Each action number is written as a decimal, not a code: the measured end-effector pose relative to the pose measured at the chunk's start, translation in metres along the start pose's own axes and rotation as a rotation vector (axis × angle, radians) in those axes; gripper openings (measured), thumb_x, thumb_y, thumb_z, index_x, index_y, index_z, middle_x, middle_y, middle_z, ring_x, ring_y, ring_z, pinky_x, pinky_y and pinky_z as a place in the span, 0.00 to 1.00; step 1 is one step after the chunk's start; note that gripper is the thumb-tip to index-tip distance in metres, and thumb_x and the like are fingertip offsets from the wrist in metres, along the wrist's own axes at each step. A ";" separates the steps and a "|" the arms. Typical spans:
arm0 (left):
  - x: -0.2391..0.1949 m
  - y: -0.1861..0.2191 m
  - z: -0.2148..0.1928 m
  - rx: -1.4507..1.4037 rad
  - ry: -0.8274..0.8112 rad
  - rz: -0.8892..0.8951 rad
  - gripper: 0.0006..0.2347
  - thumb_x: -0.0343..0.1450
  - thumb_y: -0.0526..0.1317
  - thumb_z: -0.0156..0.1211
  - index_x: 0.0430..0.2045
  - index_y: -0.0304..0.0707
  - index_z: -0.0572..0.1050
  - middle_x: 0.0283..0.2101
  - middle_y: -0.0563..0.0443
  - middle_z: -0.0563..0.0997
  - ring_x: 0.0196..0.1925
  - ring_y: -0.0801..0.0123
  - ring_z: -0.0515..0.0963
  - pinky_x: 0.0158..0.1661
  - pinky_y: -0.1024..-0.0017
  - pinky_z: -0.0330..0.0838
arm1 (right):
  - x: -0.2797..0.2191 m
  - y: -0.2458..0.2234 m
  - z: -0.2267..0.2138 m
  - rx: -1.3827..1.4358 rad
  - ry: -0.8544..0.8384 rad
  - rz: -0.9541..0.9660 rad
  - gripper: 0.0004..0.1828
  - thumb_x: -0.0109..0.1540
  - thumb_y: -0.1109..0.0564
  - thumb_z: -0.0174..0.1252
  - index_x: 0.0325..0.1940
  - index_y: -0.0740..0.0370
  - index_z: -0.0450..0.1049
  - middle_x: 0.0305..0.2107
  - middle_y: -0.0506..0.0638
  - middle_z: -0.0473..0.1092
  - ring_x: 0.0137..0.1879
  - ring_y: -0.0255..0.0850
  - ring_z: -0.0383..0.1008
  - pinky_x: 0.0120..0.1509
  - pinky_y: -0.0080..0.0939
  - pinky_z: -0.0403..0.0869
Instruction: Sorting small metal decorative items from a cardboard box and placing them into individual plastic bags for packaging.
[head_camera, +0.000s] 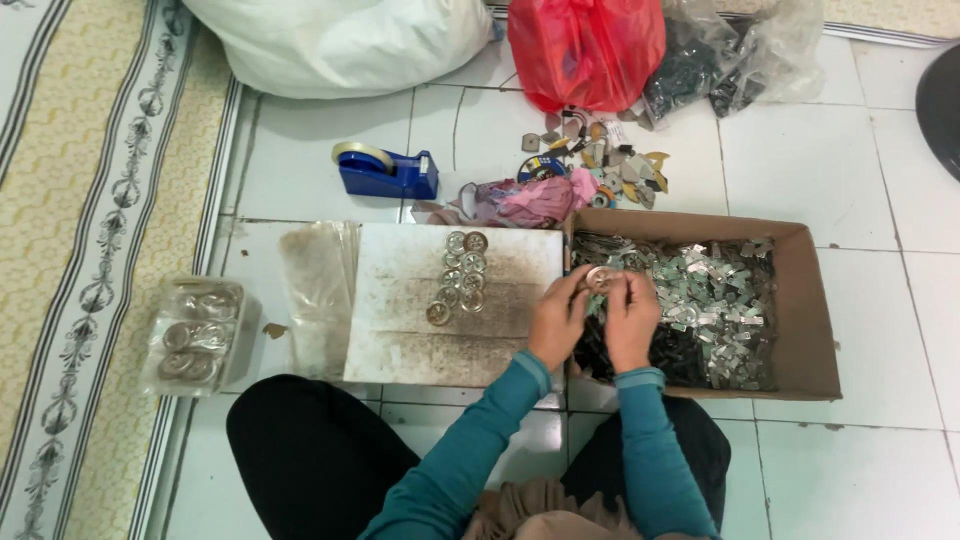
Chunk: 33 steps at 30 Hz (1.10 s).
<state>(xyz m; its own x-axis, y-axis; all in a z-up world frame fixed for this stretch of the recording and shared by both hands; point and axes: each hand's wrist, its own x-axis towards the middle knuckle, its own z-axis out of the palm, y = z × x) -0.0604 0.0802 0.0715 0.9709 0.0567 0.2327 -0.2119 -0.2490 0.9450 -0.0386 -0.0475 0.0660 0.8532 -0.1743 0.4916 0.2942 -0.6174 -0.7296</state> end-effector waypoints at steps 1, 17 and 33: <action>-0.011 -0.001 -0.025 0.002 0.010 0.001 0.17 0.78 0.32 0.51 0.63 0.41 0.70 0.47 0.41 0.78 0.51 0.45 0.80 0.49 0.58 0.78 | -0.010 -0.015 0.011 0.005 -0.005 -0.008 0.08 0.72 0.59 0.55 0.40 0.62 0.76 0.31 0.60 0.71 0.44 0.60 0.74 0.51 0.51 0.73; -0.088 -0.060 -0.170 0.776 0.247 -0.283 0.13 0.75 0.40 0.56 0.54 0.44 0.75 0.58 0.50 0.68 0.63 0.55 0.66 0.56 0.57 0.62 | -0.099 -0.070 0.133 -0.297 -0.340 -0.061 0.18 0.71 0.39 0.54 0.40 0.52 0.78 0.40 0.46 0.69 0.49 0.46 0.73 0.53 0.47 0.68; -0.100 -0.091 -0.252 0.724 0.528 -0.238 0.10 0.76 0.40 0.55 0.51 0.58 0.75 0.54 0.53 0.72 0.58 0.55 0.72 0.50 0.54 0.68 | -0.109 -0.069 0.133 -0.373 -0.235 -0.195 0.13 0.72 0.40 0.53 0.47 0.48 0.74 0.41 0.44 0.65 0.50 0.44 0.71 0.51 0.46 0.69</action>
<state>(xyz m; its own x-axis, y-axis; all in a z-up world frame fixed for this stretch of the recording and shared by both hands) -0.1665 0.3404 0.0203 0.7652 0.5731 0.2934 0.2811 -0.7073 0.6487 -0.0944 0.1154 -0.0005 0.8843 0.1239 0.4501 0.3207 -0.8618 -0.3929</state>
